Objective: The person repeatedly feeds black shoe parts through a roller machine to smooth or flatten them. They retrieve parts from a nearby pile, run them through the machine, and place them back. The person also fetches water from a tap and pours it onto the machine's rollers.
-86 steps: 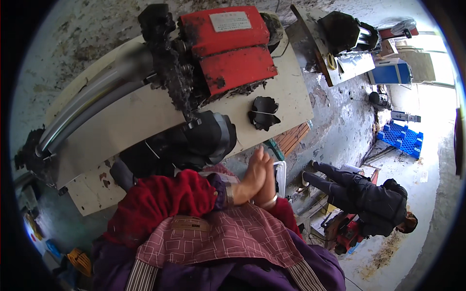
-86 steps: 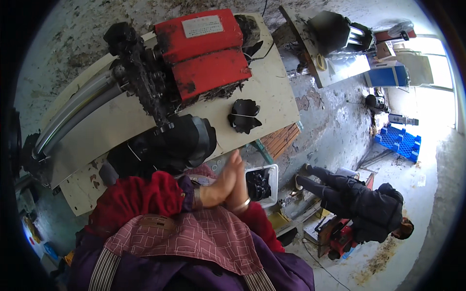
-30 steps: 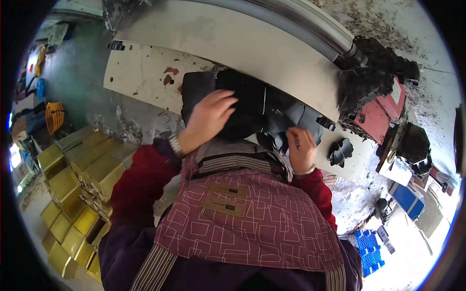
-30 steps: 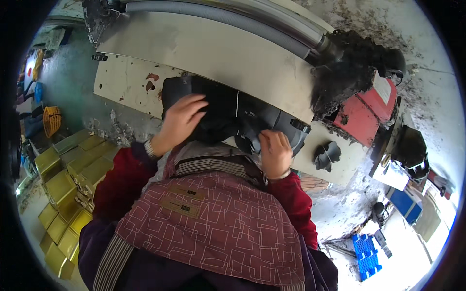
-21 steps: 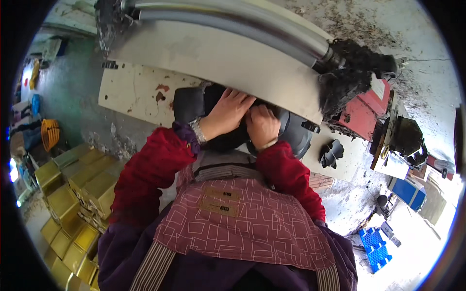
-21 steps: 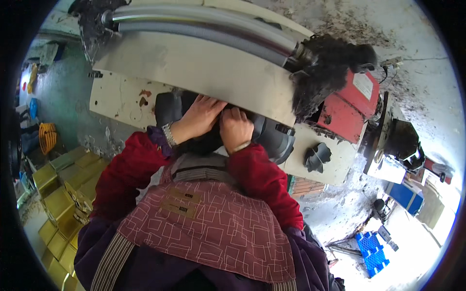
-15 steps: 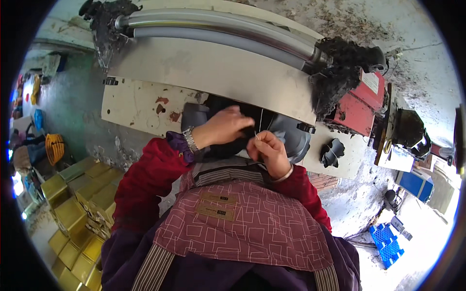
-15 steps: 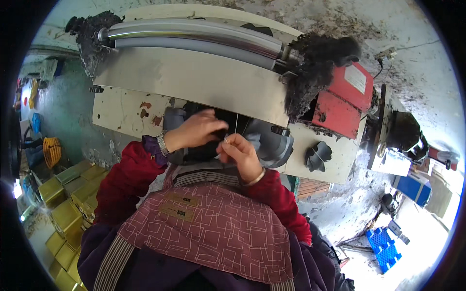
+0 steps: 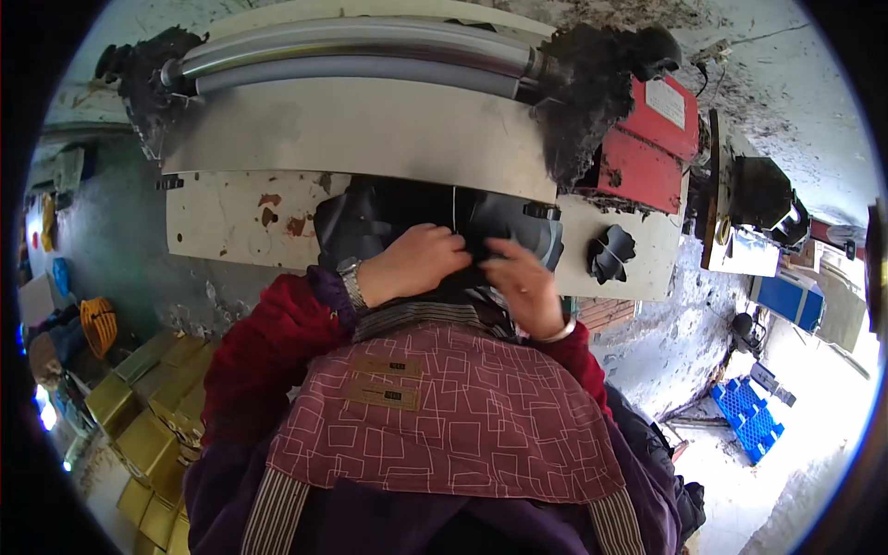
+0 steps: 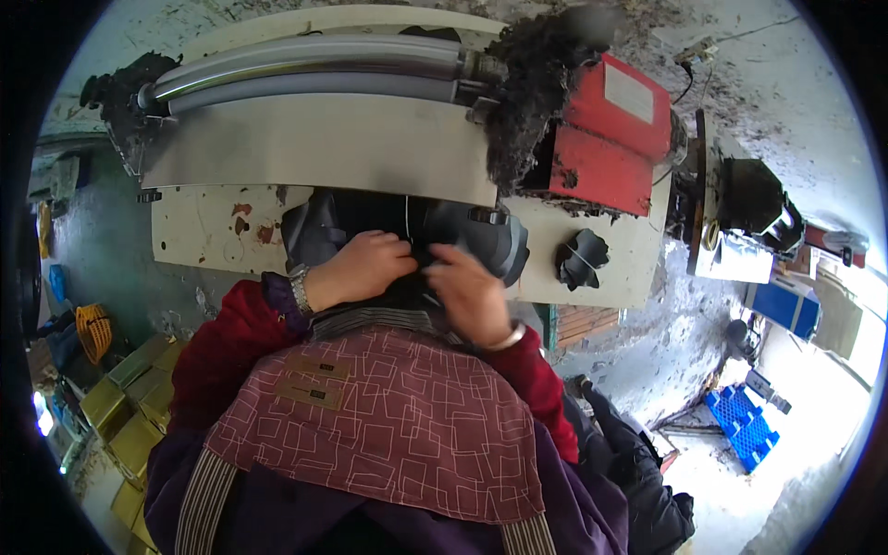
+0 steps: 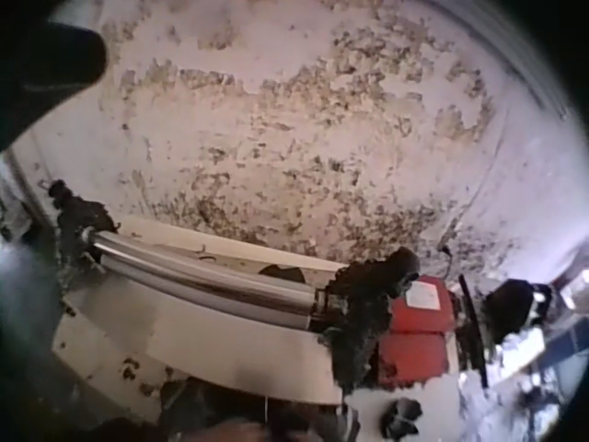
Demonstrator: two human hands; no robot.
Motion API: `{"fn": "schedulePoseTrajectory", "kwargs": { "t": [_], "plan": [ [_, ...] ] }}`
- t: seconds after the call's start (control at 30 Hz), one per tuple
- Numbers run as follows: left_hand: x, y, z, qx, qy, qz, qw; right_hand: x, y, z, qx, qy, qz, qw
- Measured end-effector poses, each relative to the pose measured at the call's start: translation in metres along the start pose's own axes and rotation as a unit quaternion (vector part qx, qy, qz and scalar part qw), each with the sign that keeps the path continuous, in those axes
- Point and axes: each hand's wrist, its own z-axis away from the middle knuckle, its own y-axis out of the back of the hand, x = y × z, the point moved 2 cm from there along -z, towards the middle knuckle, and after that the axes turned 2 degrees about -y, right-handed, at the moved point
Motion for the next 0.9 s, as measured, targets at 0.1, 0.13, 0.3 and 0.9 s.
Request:
{"fn": "schedulePoseTrajectory", "kwargs": {
  "t": [0.1,0.13,0.3,0.9],
  "plan": [
    [0.021,0.004,-0.004,-0.029,-0.034,-0.077,0.996,0.001,-0.007,-0.012,-0.076,-0.088,0.107,0.987],
    [0.027,0.01,0.0,-0.02,-0.049,-0.084,0.995,0.013,-0.005,-0.009,-0.098,-0.152,0.143,0.973],
    [0.009,0.023,0.021,0.006,0.014,0.012,1.0,0.116,0.041,0.073,0.056,-0.391,-0.076,0.916],
    [-0.001,0.0,-0.025,0.024,0.015,-0.014,0.999,0.03,0.062,-0.022,-0.129,-0.132,0.217,0.959]
  ]
}}
